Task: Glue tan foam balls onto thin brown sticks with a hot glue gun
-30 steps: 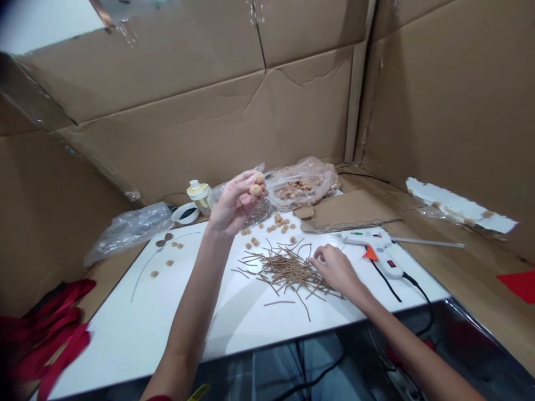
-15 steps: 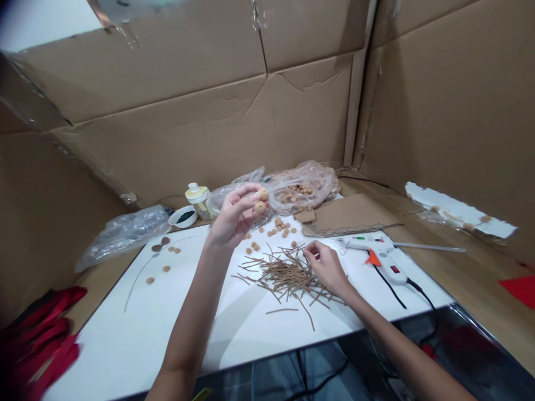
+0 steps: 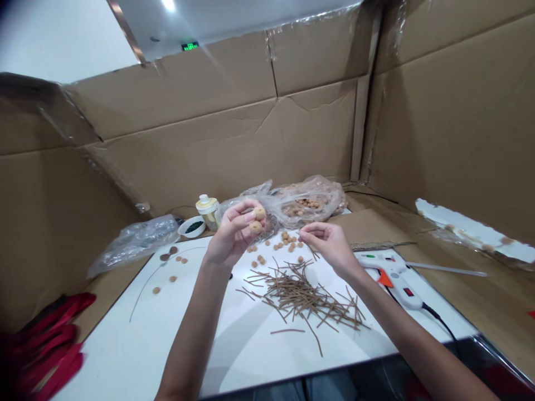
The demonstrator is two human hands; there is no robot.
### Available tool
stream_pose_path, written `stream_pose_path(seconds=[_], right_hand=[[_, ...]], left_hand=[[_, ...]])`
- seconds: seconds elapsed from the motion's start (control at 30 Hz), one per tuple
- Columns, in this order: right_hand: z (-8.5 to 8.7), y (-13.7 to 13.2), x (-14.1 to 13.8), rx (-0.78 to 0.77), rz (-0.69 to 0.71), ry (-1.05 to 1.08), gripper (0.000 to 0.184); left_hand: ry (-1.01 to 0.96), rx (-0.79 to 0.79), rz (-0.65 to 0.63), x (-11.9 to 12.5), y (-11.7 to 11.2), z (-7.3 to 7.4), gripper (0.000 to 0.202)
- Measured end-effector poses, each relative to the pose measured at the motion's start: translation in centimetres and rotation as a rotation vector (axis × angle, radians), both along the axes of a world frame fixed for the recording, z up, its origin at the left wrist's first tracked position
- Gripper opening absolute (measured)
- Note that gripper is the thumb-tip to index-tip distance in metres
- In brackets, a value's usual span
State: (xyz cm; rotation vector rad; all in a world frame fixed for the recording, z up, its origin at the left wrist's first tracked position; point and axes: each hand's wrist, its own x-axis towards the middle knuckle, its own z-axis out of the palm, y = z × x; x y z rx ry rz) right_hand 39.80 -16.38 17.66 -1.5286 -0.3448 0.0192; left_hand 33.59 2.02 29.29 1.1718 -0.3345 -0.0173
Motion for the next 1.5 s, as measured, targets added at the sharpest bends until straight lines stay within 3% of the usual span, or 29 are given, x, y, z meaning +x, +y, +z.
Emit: stream_pose_path(seconds=[0.17, 0.27, 0.37, 0.5, 0.6, 0.67, 0.77, 0.93, 1.5], right_hand=[[-3.7, 0.5, 0.1, -0.266, 0.044, -0.05, 0.031], [-3.8, 0.1, -0.3, -0.336, -0.022, -0.125, 0.024], [-0.7, -0.3, -1.3, -0.294, 0.007, -0.182, 0.023], [5.9, -1.2, -3.9, -0.169, 0.052, -0.265, 0.023], [10.1, -1.8, -6.0, -0.113, -0.026, -0.538, 0.009], [11.8, -2.0, -7.0, -0.171, -0.084, -0.717, 0.003], [13.1, -1.9, -7.8, -0.319, -0.141, -0.96, 0.008], [13.3, -1.4, -8.2, -0.498, -0.138, -1.159, 0.016], [13.0, -1.3, -8.5, -0.625, -0.242, -1.319, 0.02]], left_hand=[[-0.04, 0.042, 0.014, -0.3, 0.1, 0.1, 0.016], [-0.057, 0.083, 0.017, -0.3, 0.2, 0.2, 0.017], [-0.089, 0.118, 0.006, -0.4, 0.2, 0.2, 0.015], [-0.106, 0.167, 0.009, -0.5, 0.2, 0.2, 0.016], [-0.105, 0.191, 0.009, -0.6, 0.1, 0.2, 0.017], [-0.098, 0.201, 0.002, -0.7, -0.1, 0.2, 0.016], [-0.092, 0.192, -0.018, -0.9, -0.5, 0.2, 0.014], [-0.095, 0.167, -0.047, -1.3, -0.9, 0.3, 0.014], [-0.114, 0.248, -0.025, -1.8, -0.9, 0.4, 0.011]])
